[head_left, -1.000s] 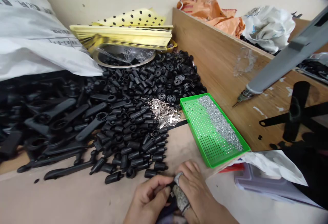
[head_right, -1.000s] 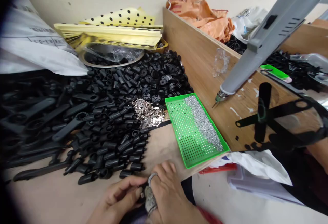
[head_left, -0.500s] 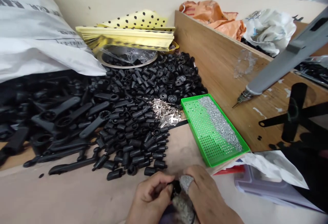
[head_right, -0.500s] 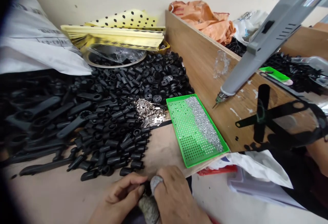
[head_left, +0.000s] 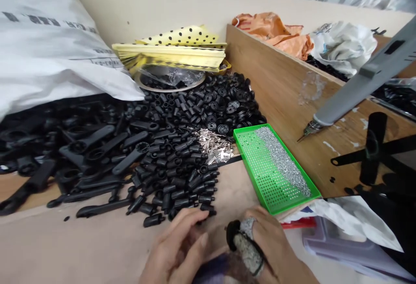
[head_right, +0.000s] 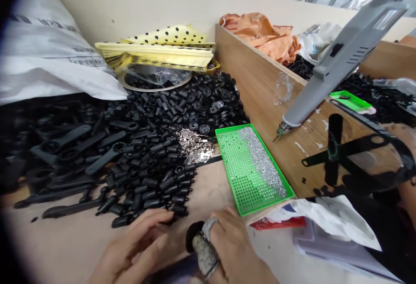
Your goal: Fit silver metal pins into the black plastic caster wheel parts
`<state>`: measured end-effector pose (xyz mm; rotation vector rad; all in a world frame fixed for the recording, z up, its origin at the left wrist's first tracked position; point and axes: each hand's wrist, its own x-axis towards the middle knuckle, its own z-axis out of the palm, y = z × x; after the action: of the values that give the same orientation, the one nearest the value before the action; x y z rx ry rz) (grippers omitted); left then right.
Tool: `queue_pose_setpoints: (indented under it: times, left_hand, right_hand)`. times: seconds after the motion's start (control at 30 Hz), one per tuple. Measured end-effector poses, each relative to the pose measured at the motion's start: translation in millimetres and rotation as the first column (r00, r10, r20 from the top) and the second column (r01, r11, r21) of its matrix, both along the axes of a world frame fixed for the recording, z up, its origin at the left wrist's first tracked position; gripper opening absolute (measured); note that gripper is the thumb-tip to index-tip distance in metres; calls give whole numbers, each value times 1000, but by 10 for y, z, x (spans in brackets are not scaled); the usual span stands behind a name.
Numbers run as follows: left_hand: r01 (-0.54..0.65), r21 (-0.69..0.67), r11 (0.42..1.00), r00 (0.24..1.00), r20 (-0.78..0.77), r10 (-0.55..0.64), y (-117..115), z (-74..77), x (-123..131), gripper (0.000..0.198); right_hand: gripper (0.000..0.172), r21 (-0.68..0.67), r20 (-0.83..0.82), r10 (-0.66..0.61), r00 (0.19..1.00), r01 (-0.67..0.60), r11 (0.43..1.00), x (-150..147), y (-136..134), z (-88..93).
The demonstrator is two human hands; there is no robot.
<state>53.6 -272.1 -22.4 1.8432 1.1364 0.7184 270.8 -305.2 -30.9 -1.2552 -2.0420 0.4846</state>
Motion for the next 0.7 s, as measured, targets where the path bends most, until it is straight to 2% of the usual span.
queue_pose_setpoints:
  times: [0.03, 0.1, 0.17, 0.23, 0.37, 0.47, 0.57, 0.7]
  left_hand:
    - [30, 139, 990, 995, -101, -16, 8, -49, -47, 27]
    - [140, 344, 928, 956, -291, -36, 18, -169, -104, 32]
    - [267, 432, 862, 893, -446, -54, 19, -279, -119, 41]
    - [349, 444, 825, 839, -541, -63, 15, -350, -111, 50]
    - [370, 417, 830, 789, -613, -44, 6, -378, -103, 49]
    - [384, 428, 818, 792, -608, -54, -1, -362, -127, 52]
    - [371, 436, 820, 805, -591, -50, -14, -370, -179, 54]
    - [350, 450, 821, 803, -596, -16, -30, -424, -269, 59]
  right_hand:
    - [22, -54, -38, -8, 999, 6, 999, 15, -7, 12]
    - [20, -148, -116, -39, 992, 22, 989, 24, -13, 12]
    - [18, -229, -182, -53, 982, 10, 973, 12, -7, -10]
    - [14, -266, -219, -52, 974, -9, 964, -10, 8, -35]
    - [14, -286, -251, -42, 967, -33, 958, -43, 35, -55]
    - [16, -341, -269, -57, 962, -40, 939, -48, 39, -65]
    - [18, -345, -276, -85, 957, -16, 938, -53, 46, -73]
    - [24, -336, -306, -59, 950, -50, 941, -70, 58, -70]
